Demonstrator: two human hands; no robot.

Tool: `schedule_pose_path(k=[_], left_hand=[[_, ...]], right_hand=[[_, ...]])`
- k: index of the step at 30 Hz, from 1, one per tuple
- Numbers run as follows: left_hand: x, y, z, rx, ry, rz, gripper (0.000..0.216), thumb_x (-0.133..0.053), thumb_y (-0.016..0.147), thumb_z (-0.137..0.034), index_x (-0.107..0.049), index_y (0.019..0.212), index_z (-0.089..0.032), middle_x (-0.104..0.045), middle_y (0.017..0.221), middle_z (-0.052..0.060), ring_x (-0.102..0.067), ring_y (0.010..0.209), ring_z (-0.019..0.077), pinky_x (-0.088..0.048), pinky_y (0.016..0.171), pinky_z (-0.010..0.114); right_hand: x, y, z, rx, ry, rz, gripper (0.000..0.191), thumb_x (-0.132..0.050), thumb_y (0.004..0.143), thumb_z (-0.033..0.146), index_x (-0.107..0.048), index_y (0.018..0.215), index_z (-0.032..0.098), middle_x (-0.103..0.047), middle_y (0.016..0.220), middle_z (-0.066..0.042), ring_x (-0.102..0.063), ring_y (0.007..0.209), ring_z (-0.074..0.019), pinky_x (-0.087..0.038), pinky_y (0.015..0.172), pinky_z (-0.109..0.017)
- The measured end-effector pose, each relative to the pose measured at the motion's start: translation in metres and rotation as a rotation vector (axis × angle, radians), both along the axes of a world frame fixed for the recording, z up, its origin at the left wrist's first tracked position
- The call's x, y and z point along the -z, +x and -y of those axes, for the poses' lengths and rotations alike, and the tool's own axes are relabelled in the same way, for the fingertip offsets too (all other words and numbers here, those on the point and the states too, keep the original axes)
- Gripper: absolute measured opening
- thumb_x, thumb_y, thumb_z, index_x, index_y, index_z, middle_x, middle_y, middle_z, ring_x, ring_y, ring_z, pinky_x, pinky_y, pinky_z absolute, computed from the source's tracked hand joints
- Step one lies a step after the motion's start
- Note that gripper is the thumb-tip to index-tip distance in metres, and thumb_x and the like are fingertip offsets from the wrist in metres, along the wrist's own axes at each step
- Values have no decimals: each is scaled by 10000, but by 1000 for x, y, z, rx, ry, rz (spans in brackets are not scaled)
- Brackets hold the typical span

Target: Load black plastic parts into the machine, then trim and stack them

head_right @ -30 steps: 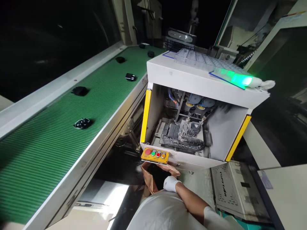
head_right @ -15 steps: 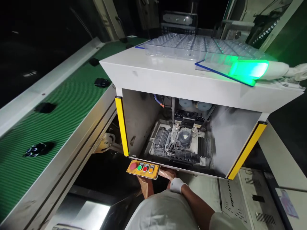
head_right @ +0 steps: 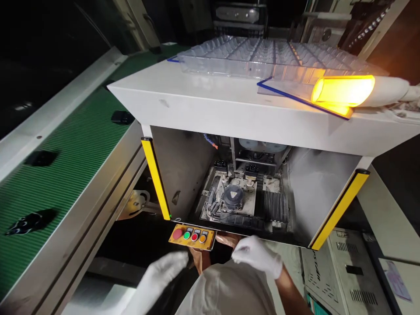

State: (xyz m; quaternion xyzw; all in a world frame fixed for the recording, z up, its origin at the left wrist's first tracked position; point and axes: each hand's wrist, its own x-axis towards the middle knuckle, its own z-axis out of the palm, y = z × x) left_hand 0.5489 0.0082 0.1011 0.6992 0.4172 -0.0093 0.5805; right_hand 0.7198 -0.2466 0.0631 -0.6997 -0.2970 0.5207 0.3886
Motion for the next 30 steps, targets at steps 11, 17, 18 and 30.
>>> schedule_pose_path(k=[11,17,18,30], left_hand=[[-5,257,-82,340,-192,448,641,-977,534,-403,-755,1061,-113,-778,1027,118,-720,862,226,-610,847,386],[-2,265,-78,434,-344,474,354,-960,579,-283,-739,799,-115,-727,755,36,-643,623,123,-535,609,245],[-1,264,-77,414,-352,486,342,-958,569,-271,-731,769,-114,-718,728,30,-634,607,119,-525,598,240],[0,267,-72,292,-345,521,292,-928,531,-208,-734,730,-117,-715,705,23,-642,624,134,-529,627,253]], right_hand=[[-24,191,-91,565,399,250,377,-860,674,405,-759,972,197,-774,974,-58,-698,890,-217,-565,885,-377],[-24,190,-113,534,499,163,193,-845,678,320,-729,771,196,-731,800,-10,-649,732,-168,-546,755,-321],[-24,189,-113,551,504,159,181,-840,678,312,-726,757,196,-727,793,-10,-646,729,-167,-542,750,-318],[-20,186,-116,650,536,51,124,-820,670,233,-727,744,197,-699,757,7,-617,688,-150,-537,737,-313]])
